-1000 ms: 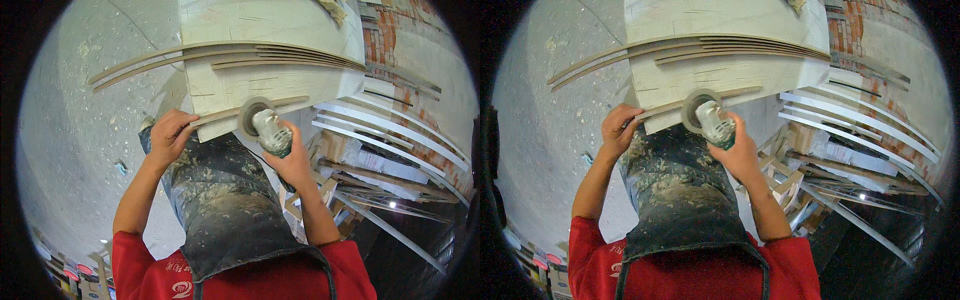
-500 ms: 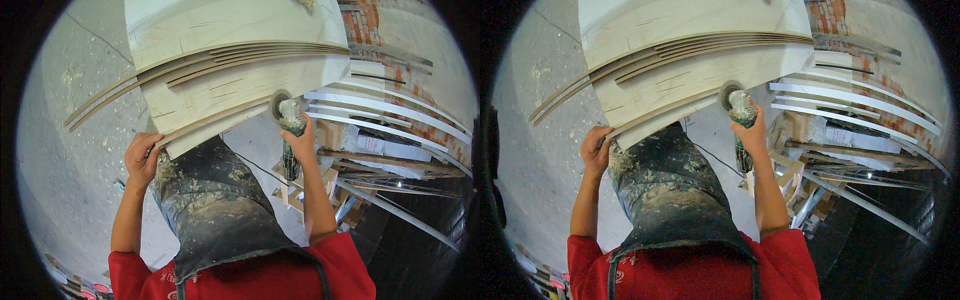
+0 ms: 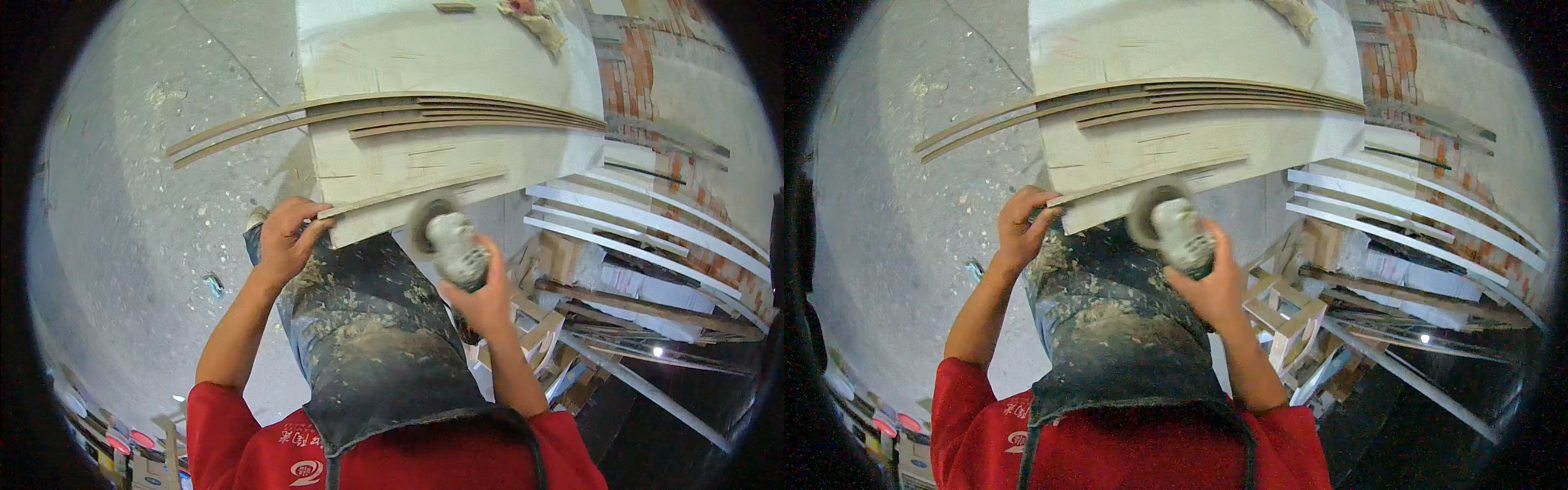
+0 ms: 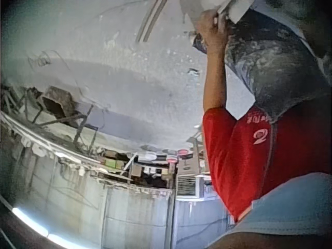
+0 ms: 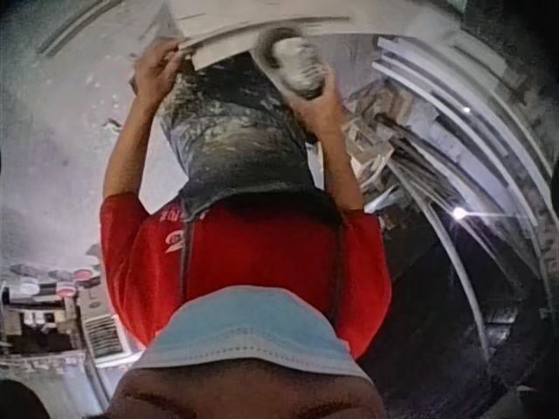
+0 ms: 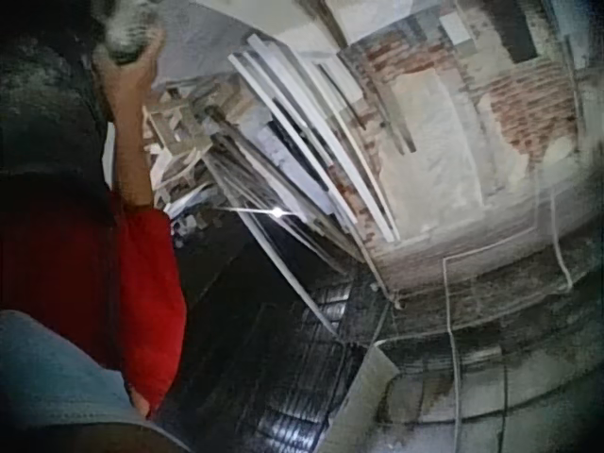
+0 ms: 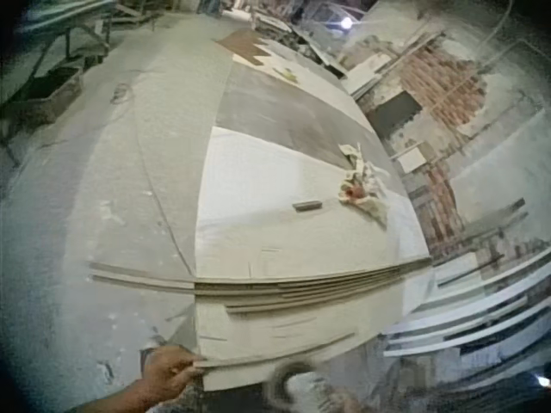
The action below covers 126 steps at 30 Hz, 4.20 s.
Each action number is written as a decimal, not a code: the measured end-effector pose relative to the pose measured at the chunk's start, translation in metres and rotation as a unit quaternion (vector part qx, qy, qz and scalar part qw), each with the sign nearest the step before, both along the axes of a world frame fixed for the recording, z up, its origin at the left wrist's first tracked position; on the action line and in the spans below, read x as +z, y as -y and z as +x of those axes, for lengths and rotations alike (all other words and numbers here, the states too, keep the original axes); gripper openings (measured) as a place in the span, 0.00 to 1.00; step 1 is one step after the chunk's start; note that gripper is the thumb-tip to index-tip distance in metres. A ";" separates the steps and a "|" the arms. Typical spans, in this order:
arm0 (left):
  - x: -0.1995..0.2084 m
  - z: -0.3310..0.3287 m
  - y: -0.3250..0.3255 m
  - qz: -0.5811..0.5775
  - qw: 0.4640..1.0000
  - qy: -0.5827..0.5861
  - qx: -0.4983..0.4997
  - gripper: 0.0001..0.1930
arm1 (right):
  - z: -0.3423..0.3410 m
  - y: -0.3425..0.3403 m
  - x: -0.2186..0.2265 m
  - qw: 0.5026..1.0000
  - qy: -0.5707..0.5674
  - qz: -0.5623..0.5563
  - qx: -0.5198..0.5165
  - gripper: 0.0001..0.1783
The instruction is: The person gathers thin wooden strips from a drying rack and places them on a workbench. Using an angle grinder, the person sands the edges of the strips one by one, flipping them to smooth both sides.
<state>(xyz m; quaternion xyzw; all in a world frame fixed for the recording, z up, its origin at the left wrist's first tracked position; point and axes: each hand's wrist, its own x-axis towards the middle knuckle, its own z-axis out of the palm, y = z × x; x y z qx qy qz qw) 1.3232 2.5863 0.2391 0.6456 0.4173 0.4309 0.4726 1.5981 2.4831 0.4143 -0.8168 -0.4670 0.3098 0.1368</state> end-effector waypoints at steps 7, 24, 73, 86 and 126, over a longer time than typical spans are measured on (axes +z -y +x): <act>-0.007 0.012 -0.005 0.017 0.999 0.041 -0.005 0.11 | -0.065 -0.053 0.016 0.985 -0.001 -0.092 0.143 0.46; -0.004 0.008 -0.001 0.009 0.999 0.028 0.016 0.09 | 0.018 -0.038 -0.002 0.995 0.079 -0.044 0.047 0.47; 0.129 0.040 -0.143 0.083 0.927 -0.364 -0.035 0.10 | 0.148 0.103 0.008 0.819 -0.266 0.289 -0.418 0.42; 0.052 0.092 -0.228 0.297 0.850 -0.431 0.066 0.15 | 0.154 0.117 -0.002 0.787 -0.269 0.309 -0.461 0.43; 0.118 -0.045 0.025 -0.178 0.895 -0.404 -0.062 0.15 | 0.155 0.077 0.012 0.834 -0.306 0.260 -0.378 0.42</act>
